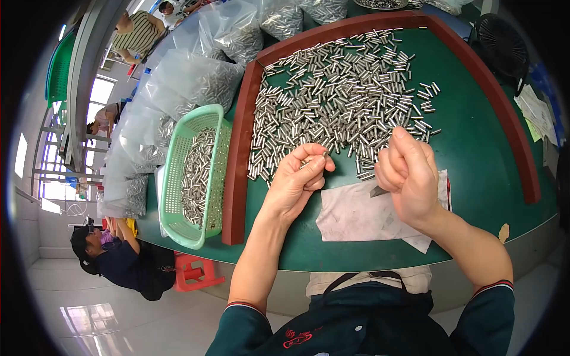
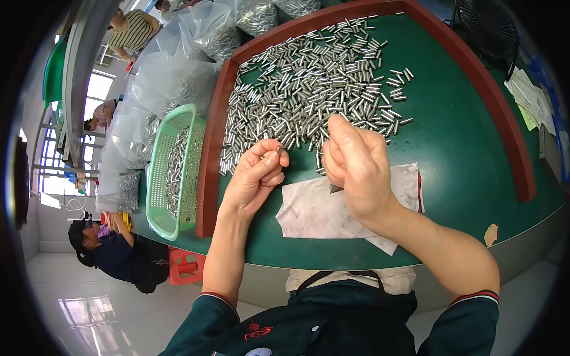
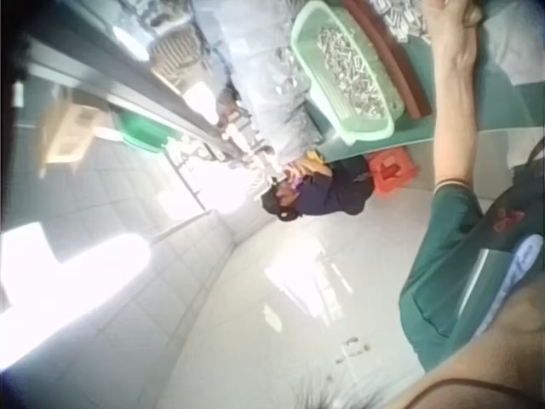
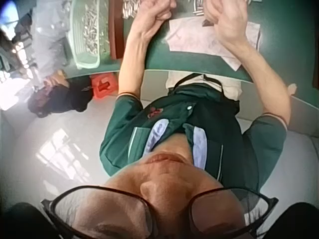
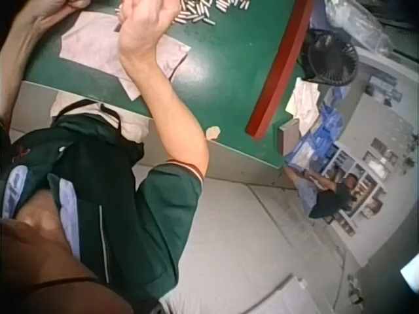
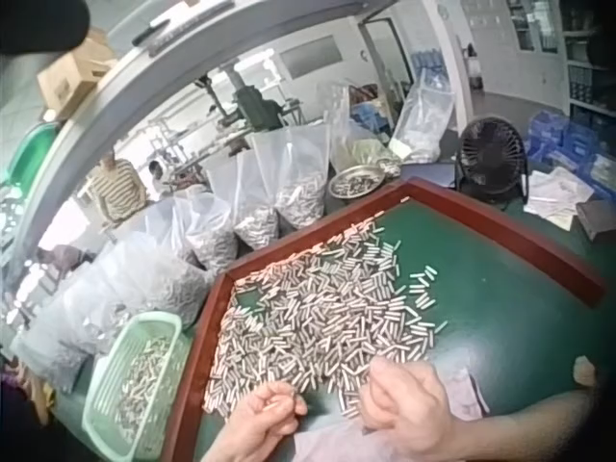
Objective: Inspecting small cylindrical metal components on a workbench using a hand tool.
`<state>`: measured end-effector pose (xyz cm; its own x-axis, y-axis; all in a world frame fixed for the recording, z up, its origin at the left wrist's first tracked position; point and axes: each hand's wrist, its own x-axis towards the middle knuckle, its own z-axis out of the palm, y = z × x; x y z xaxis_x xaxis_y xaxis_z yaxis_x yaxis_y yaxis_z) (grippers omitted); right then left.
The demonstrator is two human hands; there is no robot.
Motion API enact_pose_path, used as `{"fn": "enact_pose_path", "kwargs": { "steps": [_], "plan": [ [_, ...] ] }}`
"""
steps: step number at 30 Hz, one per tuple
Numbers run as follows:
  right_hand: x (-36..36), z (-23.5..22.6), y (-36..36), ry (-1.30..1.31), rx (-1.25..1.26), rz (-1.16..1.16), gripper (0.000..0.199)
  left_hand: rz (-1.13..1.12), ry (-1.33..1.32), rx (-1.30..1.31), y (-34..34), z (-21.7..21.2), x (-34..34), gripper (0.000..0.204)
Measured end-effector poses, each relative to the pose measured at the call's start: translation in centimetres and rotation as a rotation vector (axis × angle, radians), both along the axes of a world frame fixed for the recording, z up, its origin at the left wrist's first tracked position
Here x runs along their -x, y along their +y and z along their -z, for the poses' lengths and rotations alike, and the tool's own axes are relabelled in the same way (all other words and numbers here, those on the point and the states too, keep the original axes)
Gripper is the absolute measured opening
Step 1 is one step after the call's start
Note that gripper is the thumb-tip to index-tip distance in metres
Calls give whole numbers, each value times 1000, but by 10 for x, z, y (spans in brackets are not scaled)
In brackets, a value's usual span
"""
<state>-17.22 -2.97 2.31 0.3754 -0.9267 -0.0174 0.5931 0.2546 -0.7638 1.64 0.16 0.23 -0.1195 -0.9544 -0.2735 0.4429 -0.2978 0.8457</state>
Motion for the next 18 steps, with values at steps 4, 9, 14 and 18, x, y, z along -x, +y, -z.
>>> {"fn": "enact_pose_path", "kwargs": {
  "steps": [4,9,14,18],
  "plan": [
    [1,0,0,4,-7,3,42,13,14,1,0,-1,2,8],
    [3,2,1,-52,-25,-31,43,17,18,-6,2,-2,2,10],
    [4,2,1,-49,-20,-33,43,49,-162,36,5,-8,9,13],
    [2,0,0,9,3,21,42,176,-612,196,15,-15,30,12]
  ]
}}
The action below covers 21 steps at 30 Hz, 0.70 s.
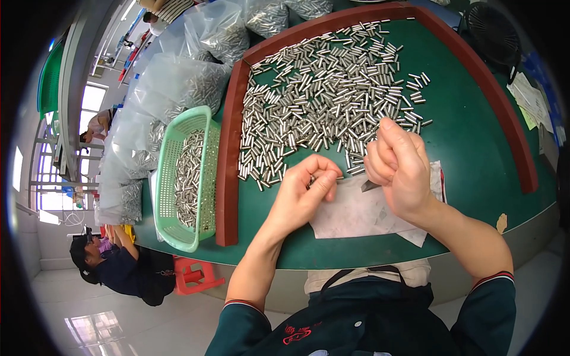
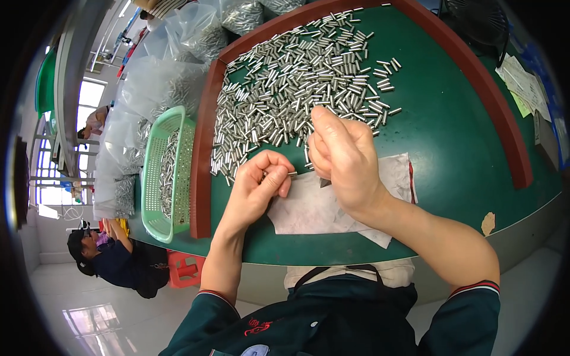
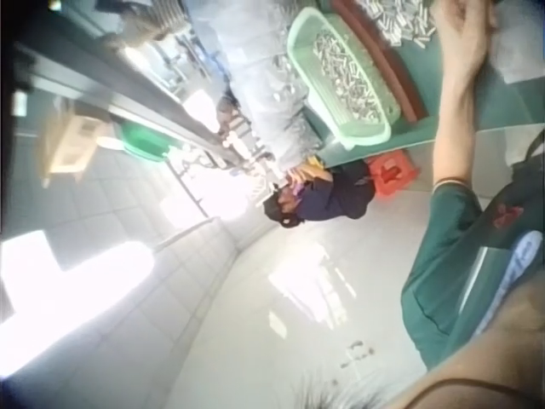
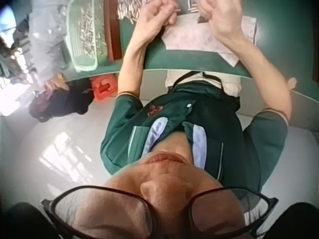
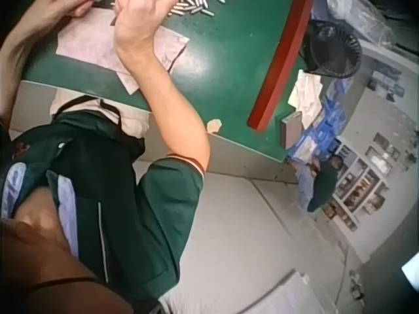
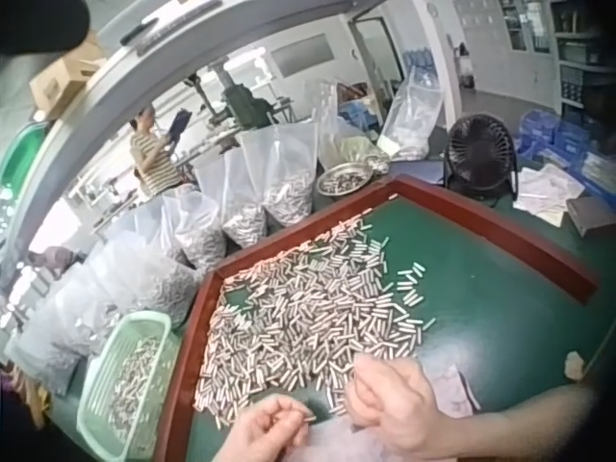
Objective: Inspecting small cylindrical metal components on a workbench using a hand tool.
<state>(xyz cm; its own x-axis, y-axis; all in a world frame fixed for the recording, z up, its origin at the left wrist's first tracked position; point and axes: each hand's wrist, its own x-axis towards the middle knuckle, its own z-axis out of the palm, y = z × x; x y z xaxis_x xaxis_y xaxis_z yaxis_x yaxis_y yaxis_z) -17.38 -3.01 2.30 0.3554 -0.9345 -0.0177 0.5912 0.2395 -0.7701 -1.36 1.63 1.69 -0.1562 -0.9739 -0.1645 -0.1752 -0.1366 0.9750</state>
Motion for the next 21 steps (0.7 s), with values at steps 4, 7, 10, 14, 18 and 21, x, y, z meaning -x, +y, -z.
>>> {"fn": "enact_pose_path", "kwargs": {
  "steps": [4,7,10,14,18,21],
  "plan": [
    [-2,-4,0,-6,-14,-11,42,62,-435,167,9,-3,18,5],
    [-1,-3,0,-18,-25,-19,42,99,-682,403,9,8,20,3],
    [1,-4,0,-5,-22,-23,43,94,-779,399,10,6,16,9],
    [0,-6,6,-26,9,-16,44,120,-745,300,11,-7,9,15],
    [-3,2,13,-47,56,-5,44,130,-741,295,12,-1,11,13],
    [-2,3,11,-59,70,-10,44,86,-727,308,11,0,13,12]
  ]
}}
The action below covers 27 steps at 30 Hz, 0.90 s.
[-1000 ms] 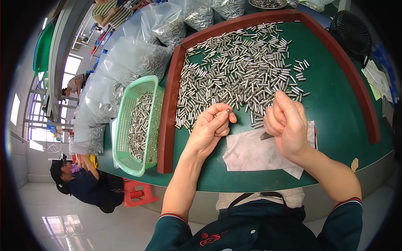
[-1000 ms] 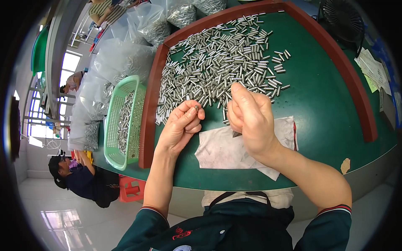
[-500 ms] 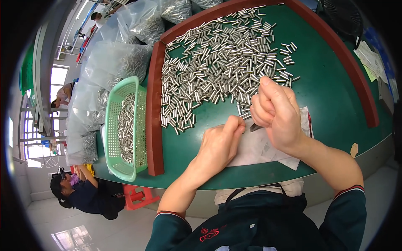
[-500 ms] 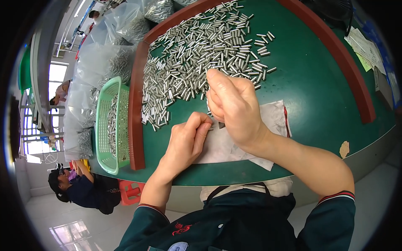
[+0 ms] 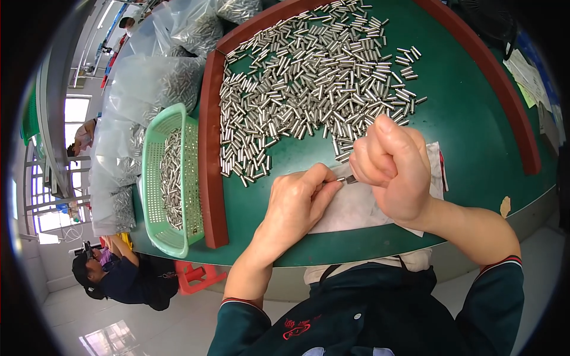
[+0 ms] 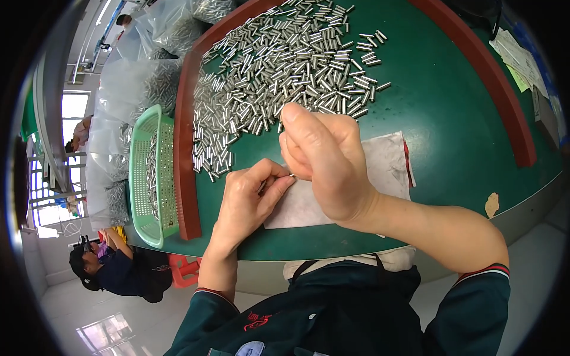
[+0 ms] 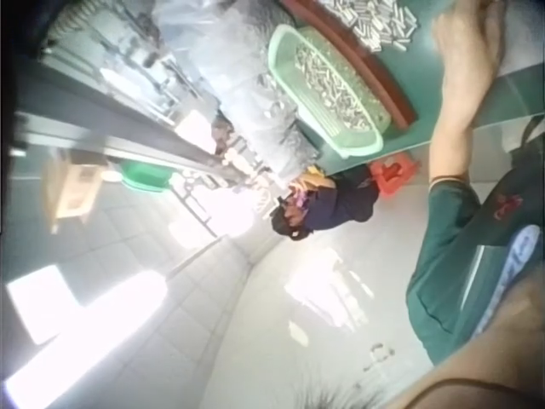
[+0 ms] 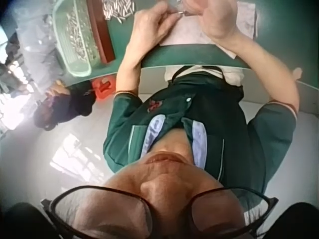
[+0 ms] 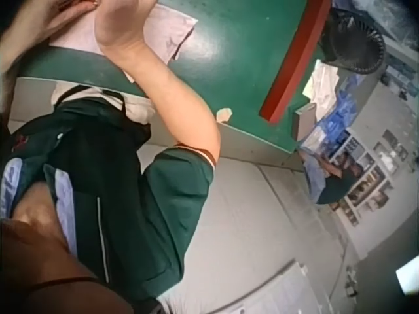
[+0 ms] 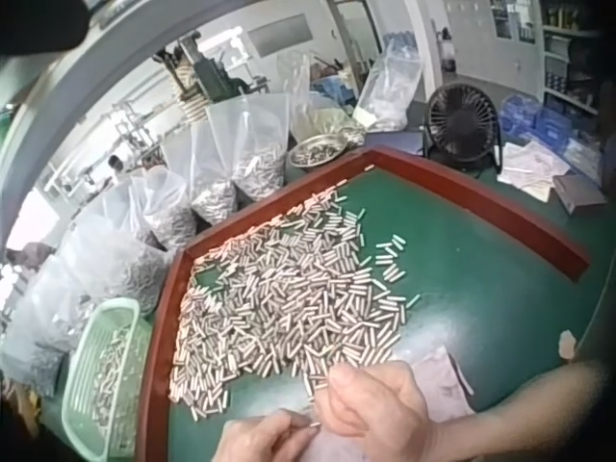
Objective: Inspecting small cylindrical metal components on a workbench using a hand tool.
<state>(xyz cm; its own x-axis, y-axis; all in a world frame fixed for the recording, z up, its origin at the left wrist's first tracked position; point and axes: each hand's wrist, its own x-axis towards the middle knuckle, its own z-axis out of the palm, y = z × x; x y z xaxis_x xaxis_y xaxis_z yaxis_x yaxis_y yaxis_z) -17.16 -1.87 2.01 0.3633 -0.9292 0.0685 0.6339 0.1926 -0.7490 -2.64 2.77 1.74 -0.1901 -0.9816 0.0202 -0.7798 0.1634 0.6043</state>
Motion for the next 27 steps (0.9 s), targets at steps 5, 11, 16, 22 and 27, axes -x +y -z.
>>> {"fn": "enact_pose_path", "kwargs": {
  "steps": [5,11,16,22,27],
  "plan": [
    [0,2,-2,-20,2,-9,44,-20,21,-10,1,1,1,12],
    [0,1,-2,-21,5,-11,44,-41,38,-17,2,1,2,12],
    [-1,2,-1,-2,17,-8,44,-43,49,1,2,4,2,12],
    [-5,4,7,-6,80,-24,43,-71,86,16,2,6,2,13],
    [-6,1,10,67,133,-7,42,-65,89,19,1,5,3,12]
  ]
}}
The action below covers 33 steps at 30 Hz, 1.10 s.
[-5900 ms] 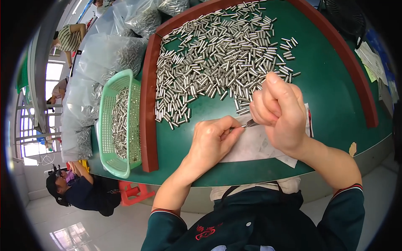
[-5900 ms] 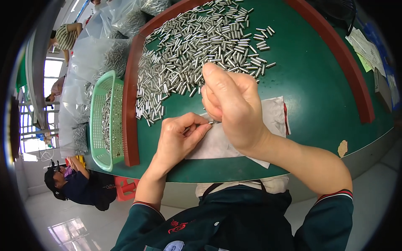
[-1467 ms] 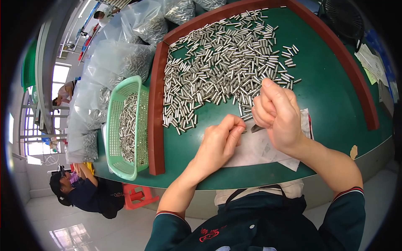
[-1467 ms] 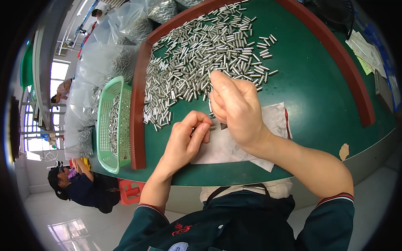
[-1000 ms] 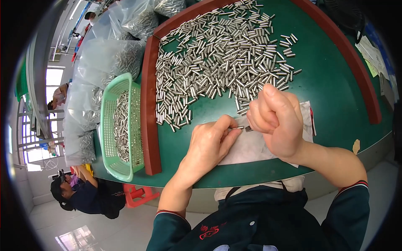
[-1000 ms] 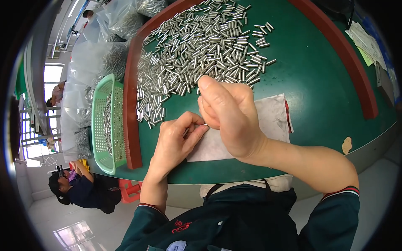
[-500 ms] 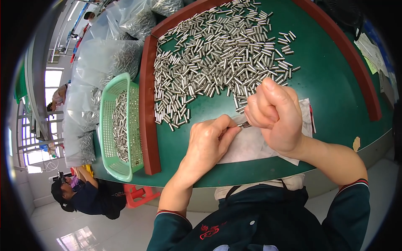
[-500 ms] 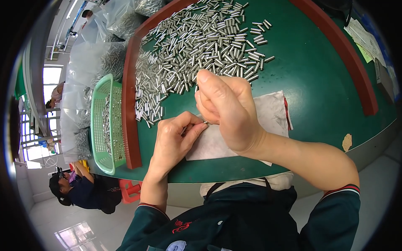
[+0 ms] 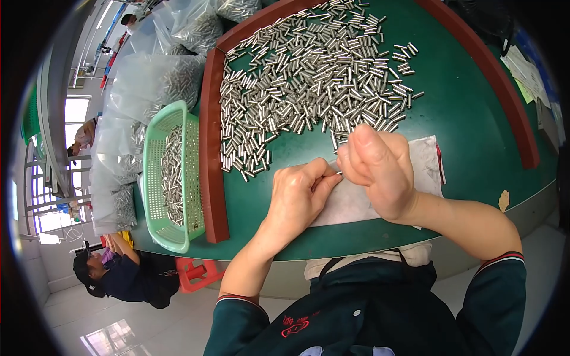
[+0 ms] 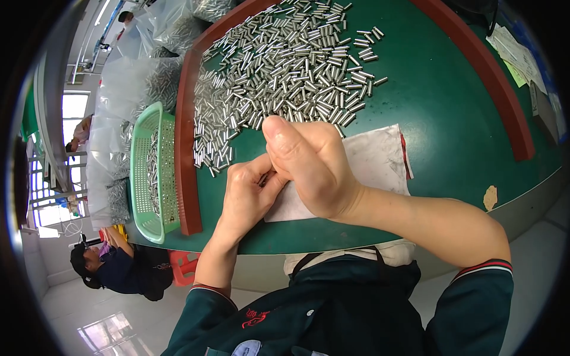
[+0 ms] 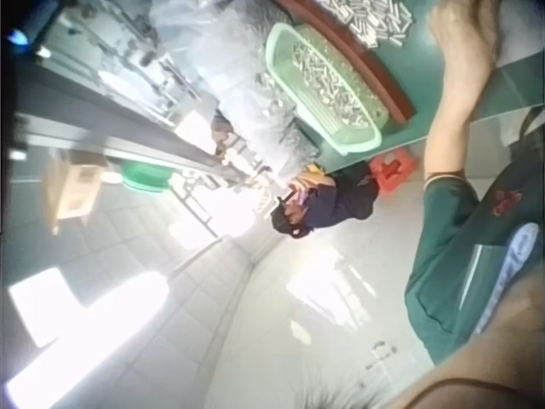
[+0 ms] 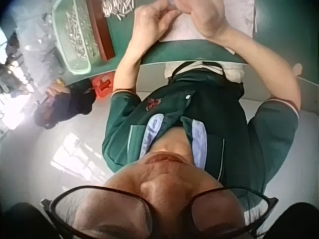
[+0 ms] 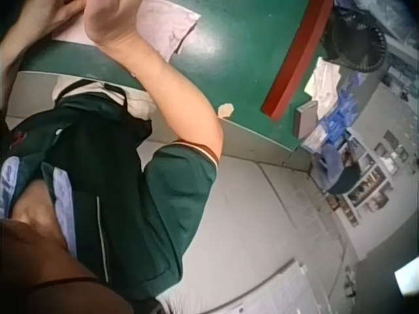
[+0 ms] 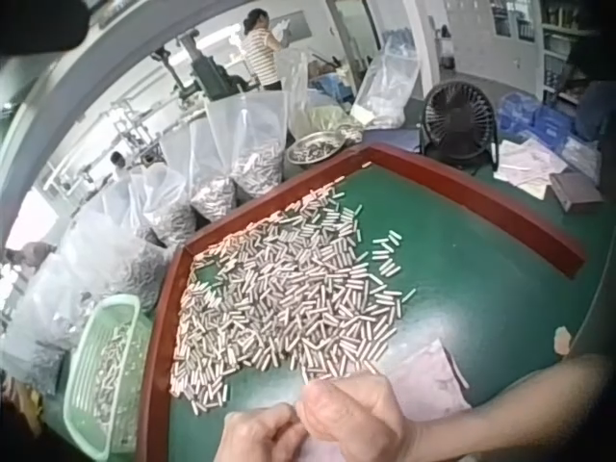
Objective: Inspecting small cylindrical metal components on a workbench using a hand tool.
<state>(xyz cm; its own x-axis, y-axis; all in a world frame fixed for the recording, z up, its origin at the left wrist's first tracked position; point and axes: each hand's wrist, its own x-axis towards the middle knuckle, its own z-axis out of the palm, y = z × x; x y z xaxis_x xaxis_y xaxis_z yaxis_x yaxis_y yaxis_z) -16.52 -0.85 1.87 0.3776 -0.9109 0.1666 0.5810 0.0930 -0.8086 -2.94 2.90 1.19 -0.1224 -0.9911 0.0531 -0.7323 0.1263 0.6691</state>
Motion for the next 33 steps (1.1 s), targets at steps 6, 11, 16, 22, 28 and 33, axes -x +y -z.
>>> {"fn": "enact_pose_path", "kwargs": {
  "steps": [6,11,16,22,28,33],
  "plan": [
    [4,-2,-14,-63,-146,-34,44,-1,1,-50,-2,-2,-2,11],
    [9,-2,-11,-89,-130,-77,43,-68,1143,-561,-9,-9,-21,8],
    [8,2,-10,-102,-160,-112,42,-133,1528,-673,-15,1,-36,13],
    [6,0,-11,-75,-150,-98,43,-159,1543,-654,-17,-1,-39,14],
    [7,2,-15,-94,-185,-82,43,-207,1580,-570,-19,-4,-36,28],
    [6,0,-15,-88,-207,-90,43,-288,969,-259,-21,-2,-34,20]
  ]
}}
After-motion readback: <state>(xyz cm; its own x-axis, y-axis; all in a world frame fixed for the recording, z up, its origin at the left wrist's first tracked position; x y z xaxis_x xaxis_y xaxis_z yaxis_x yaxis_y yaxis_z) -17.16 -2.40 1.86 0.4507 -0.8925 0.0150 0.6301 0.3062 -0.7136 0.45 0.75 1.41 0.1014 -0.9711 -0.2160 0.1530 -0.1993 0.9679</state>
